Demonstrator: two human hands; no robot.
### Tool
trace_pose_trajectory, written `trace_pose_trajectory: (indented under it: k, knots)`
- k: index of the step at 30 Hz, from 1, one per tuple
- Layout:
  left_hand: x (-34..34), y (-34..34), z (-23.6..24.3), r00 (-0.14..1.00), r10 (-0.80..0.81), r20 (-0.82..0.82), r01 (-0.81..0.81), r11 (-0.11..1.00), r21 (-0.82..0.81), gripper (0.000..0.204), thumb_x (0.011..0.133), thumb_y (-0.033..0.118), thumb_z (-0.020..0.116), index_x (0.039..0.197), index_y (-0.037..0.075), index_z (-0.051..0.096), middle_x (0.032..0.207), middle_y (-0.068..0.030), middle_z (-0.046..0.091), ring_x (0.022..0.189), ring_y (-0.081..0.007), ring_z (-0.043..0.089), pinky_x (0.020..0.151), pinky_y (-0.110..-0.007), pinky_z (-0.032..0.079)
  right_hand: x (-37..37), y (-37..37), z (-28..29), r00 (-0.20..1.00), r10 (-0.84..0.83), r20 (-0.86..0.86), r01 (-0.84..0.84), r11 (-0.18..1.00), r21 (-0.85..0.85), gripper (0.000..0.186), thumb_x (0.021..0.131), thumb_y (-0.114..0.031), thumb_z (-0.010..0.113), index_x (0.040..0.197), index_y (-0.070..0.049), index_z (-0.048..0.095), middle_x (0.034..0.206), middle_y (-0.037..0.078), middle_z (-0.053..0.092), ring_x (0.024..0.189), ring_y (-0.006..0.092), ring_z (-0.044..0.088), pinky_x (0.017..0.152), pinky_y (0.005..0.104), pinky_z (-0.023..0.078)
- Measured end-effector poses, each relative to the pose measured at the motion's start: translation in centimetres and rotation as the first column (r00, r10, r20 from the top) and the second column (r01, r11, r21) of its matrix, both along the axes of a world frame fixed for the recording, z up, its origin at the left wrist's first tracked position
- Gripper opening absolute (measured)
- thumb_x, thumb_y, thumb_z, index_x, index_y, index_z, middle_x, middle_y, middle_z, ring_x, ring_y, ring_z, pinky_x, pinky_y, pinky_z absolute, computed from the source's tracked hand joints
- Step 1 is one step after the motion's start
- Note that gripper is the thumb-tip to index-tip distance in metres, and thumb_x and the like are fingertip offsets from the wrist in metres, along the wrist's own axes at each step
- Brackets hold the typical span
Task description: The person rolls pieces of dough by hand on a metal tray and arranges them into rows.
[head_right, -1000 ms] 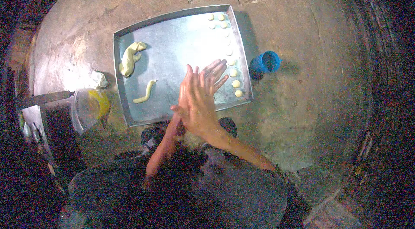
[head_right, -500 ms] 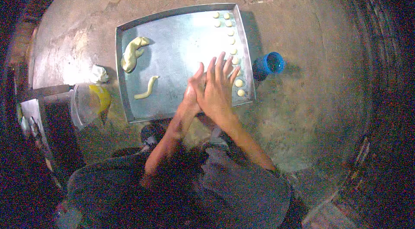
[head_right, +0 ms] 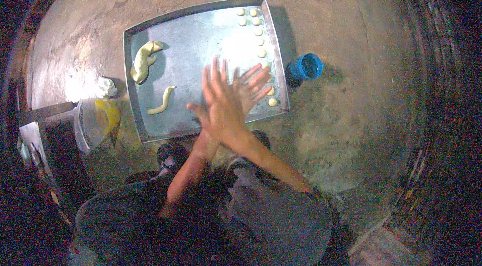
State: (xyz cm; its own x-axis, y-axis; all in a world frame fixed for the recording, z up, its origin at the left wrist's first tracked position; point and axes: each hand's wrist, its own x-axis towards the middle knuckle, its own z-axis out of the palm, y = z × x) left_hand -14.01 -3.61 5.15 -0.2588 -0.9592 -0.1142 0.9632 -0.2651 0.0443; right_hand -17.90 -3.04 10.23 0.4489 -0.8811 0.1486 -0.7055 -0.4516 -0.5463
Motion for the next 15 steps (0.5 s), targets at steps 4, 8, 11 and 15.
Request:
trace_pose_trajectory:
  k: [4, 8, 11, 15]
  knots:
    - [0.9, -1.2, -1.4, 0.991, -0.078, 0.106, 0.081, 0.997, -0.019, 0.101, 0.096, 0.080, 0.022, 0.160, 0.002, 0.021, 0.166, -0.0206, 0.023, 0.154, -0.0362, 0.024, 0.126, -0.053, 0.019, -3.1, 1.5, -1.4, 0.993, -0.025, -0.117, 0.029, 0.999, 0.036, 0.080, 0.105, -0.051, 0.040, 0.153, 0.012, 0.029, 0.163, 0.037, 0.013, 0.153, 0.0527, 0.004, 0.119, 0.0684, 0.002]
    - [-0.6, 1.1, -1.5, 0.938, -0.051, 0.343, 0.054, 0.999, 0.001, 0.103, 0.095, 0.081, 0.021, 0.161, 0.002, 0.018, 0.168, -0.0200, 0.018, 0.155, -0.0356, 0.018, 0.126, -0.053, 0.017, -2.6, -1.7, -1.6, 0.966, -0.224, -0.133, 0.232, 0.971, 0.051, 0.088, 0.103, -0.059, 0.041, 0.153, 0.013, 0.029, 0.162, 0.038, 0.013, 0.152, 0.0552, 0.004, 0.119, 0.0694, 0.000]
    - [0.5, -0.3, -2.1, 0.994, -0.041, 0.098, 0.055, 0.988, -0.147, 0.098, 0.098, 0.077, 0.023, 0.162, 0.003, 0.016, 0.168, -0.0195, 0.017, 0.155, -0.0343, 0.019, 0.127, -0.051, 0.017, -0.2, -0.3, -0.7, 0.987, 0.063, -0.147, -0.061, 0.998, 0.022, 0.093, 0.102, -0.064, 0.037, 0.154, 0.013, 0.025, 0.165, 0.033, 0.012, 0.152, 0.0555, 0.002, 0.119, 0.0672, -0.002]
    - [0.7, -1.6, -1.8, 0.982, -0.067, 0.175, 0.091, 0.987, -0.132, 0.098, 0.098, 0.077, 0.024, 0.162, 0.003, 0.014, 0.169, -0.0196, 0.015, 0.156, -0.0353, 0.016, 0.127, -0.052, 0.015, -2.6, 0.8, -2.4, 0.975, -0.151, -0.164, 0.159, 0.987, 0.036, 0.092, 0.103, -0.063, 0.035, 0.156, 0.010, 0.023, 0.165, 0.035, 0.008, 0.153, 0.0542, 0.001, 0.120, 0.0663, -0.004]
